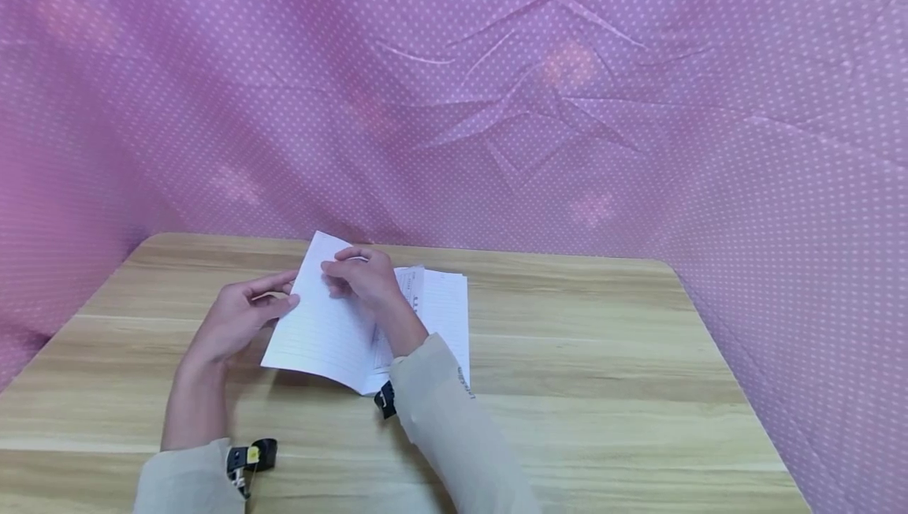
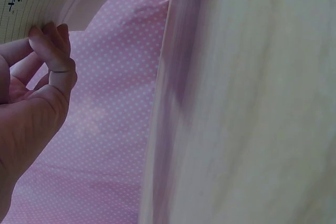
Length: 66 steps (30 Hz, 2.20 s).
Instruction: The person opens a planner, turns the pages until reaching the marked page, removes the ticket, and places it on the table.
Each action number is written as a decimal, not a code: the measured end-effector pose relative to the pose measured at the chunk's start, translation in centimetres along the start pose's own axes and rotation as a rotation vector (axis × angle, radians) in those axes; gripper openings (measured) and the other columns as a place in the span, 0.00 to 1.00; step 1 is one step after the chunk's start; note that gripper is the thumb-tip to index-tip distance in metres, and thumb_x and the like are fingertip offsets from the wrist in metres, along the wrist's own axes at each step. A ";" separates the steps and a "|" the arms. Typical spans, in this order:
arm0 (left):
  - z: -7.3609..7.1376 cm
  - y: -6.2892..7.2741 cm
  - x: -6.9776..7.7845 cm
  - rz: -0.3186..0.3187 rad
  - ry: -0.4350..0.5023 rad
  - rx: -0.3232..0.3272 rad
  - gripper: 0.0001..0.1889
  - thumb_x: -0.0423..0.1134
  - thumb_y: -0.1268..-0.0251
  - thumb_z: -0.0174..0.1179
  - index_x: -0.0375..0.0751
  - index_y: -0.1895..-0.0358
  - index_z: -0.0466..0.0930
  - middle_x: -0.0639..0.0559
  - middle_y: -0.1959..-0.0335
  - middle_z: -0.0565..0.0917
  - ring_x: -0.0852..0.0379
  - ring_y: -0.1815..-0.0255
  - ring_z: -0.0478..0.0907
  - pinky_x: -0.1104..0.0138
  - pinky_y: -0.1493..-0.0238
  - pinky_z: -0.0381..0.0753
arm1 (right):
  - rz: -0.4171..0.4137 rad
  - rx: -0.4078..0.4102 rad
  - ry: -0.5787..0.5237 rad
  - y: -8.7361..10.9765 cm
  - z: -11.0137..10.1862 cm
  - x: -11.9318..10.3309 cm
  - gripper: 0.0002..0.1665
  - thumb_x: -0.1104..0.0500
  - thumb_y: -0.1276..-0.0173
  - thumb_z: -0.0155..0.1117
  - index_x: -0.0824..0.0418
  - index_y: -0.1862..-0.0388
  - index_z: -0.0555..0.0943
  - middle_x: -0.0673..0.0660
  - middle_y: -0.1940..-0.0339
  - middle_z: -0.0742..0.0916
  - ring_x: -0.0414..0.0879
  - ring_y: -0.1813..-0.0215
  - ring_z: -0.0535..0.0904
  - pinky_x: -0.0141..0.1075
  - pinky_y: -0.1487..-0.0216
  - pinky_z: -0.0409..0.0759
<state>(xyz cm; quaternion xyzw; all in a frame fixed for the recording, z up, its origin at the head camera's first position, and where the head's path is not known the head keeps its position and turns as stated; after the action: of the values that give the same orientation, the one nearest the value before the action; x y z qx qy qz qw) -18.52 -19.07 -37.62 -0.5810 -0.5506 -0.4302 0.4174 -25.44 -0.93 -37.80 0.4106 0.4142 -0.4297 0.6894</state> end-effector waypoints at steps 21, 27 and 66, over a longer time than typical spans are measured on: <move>-0.2 -0.5 0.0 -0.007 -0.043 -0.012 0.24 0.34 0.24 0.57 0.34 0.29 0.71 0.37 0.44 0.77 0.58 0.59 0.79 0.67 0.60 0.83 | -0.080 -0.011 0.131 0.9 -4.5 -2.6 0.19 0.66 0.28 0.66 0.70 0.41 0.77 0.57 0.56 0.86 0.49 0.54 0.82 0.41 0.50 0.83; -0.1 -0.6 0.0 -0.005 -0.033 -0.007 0.24 0.34 0.24 0.57 0.33 0.29 0.71 0.38 0.46 0.77 0.59 0.61 0.79 0.66 0.60 0.83 | -0.096 0.025 0.122 1.2 -6.0 -3.2 0.16 0.69 0.29 0.63 0.68 0.43 0.77 0.64 0.50 0.84 0.56 0.48 0.81 0.36 0.56 0.84; -0.1 -0.5 0.0 -0.019 -0.041 -0.007 0.24 0.35 0.25 0.59 0.33 0.29 0.72 0.40 0.47 0.77 0.60 0.62 0.78 0.64 0.59 0.84 | -0.033 0.119 0.314 2.7 -14.7 -3.7 0.25 0.64 0.26 0.63 0.72 0.34 0.72 0.64 0.43 0.81 0.61 0.43 0.80 0.49 0.42 0.82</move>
<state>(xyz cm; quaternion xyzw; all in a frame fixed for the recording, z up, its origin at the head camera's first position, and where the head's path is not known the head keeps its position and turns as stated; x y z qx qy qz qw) -18.99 -19.19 -37.60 -0.5860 -0.5630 -0.4240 0.3998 -27.16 14.34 -38.49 0.5057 0.4975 -0.3954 0.5835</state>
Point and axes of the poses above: each hand's wrist, its own y-axis away from the middle knuckle, its own z-axis out of the palm, x = y × z, the point moved 3 cm from there along -y, towards the middle knuckle
